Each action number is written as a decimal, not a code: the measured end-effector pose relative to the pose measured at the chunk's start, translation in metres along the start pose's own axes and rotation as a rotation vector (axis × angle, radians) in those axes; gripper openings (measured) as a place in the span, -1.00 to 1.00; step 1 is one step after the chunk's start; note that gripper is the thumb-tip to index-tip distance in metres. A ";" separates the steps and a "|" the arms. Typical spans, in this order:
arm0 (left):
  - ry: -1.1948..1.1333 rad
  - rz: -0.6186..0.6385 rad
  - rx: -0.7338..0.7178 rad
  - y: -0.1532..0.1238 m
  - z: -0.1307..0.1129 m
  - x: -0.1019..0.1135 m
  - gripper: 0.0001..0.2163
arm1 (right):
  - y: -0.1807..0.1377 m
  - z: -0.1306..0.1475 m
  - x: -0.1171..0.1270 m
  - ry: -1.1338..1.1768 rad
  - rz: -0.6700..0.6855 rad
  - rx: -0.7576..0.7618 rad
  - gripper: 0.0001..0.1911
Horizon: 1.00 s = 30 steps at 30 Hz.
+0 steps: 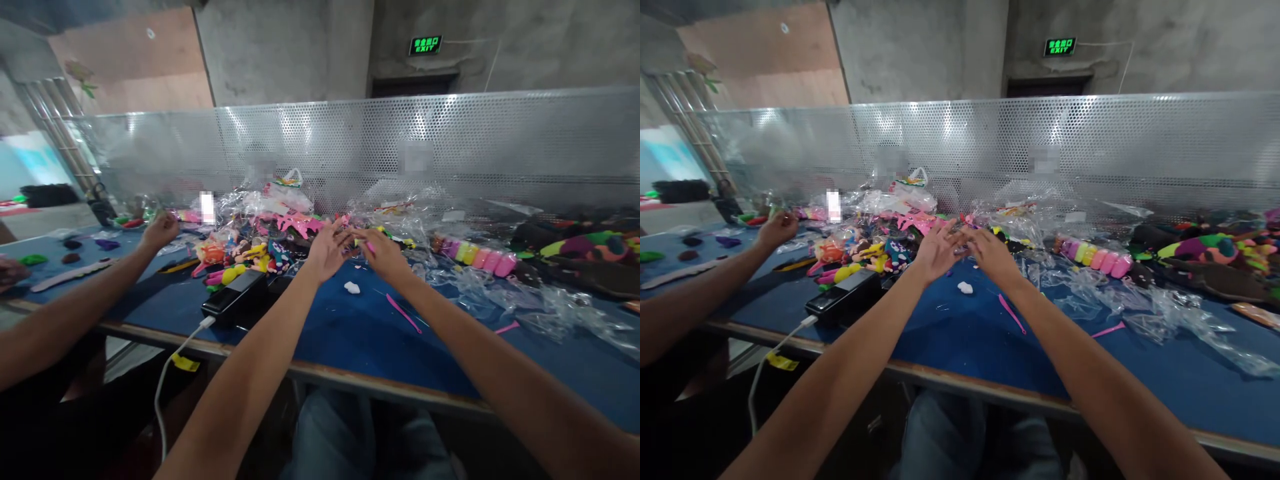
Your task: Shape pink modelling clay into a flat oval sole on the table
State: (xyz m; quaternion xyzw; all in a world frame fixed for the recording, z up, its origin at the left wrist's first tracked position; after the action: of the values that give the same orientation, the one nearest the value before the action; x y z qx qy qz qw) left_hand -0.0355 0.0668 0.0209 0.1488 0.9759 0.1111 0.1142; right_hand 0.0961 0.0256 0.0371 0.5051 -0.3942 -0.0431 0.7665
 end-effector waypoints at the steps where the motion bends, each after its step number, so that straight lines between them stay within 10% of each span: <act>1: 0.064 -0.028 -0.010 0.005 0.005 -0.001 -0.68 | -0.005 -0.015 0.010 0.020 -0.073 -0.085 -0.65; 4: 0.486 0.069 -0.122 0.010 0.007 0.000 -0.70 | -0.020 -0.044 0.024 0.039 -0.078 -0.272 -0.73; 8: 1.070 0.491 -0.117 -0.002 0.022 -0.008 -0.58 | -0.026 -0.049 0.026 0.009 -0.031 -0.402 -0.66; 14: 1.240 0.748 -0.033 -0.005 0.043 -0.010 -0.65 | -0.024 -0.052 0.021 0.027 -0.078 -0.350 -0.75; 18: 0.990 0.463 -0.076 0.010 0.035 0.002 -0.76 | -0.028 -0.058 0.017 0.103 -0.015 -0.336 -0.50; 22: 0.763 0.174 -0.105 0.022 0.028 0.020 -0.75 | -0.033 -0.043 -0.011 0.211 0.314 -0.330 -0.67; 30: 0.514 0.034 -0.107 0.026 0.032 0.033 -0.60 | -0.045 -0.012 -0.046 0.561 0.726 -0.260 -0.74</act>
State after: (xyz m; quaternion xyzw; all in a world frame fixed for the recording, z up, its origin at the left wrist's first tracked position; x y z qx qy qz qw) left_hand -0.0511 0.1072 -0.0093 0.1258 0.9630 0.1984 -0.1318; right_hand 0.0873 0.0343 -0.0273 0.2269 -0.3145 0.3165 0.8657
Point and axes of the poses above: each hand's wrist, its own y-axis towards the middle knuckle, its own x-axis out of the back of the hand, z = x × y, the point moved 5 cm from there along y, towards the middle knuckle, and after that the axes turned 8 degrees about y, right-handed, at the moved point
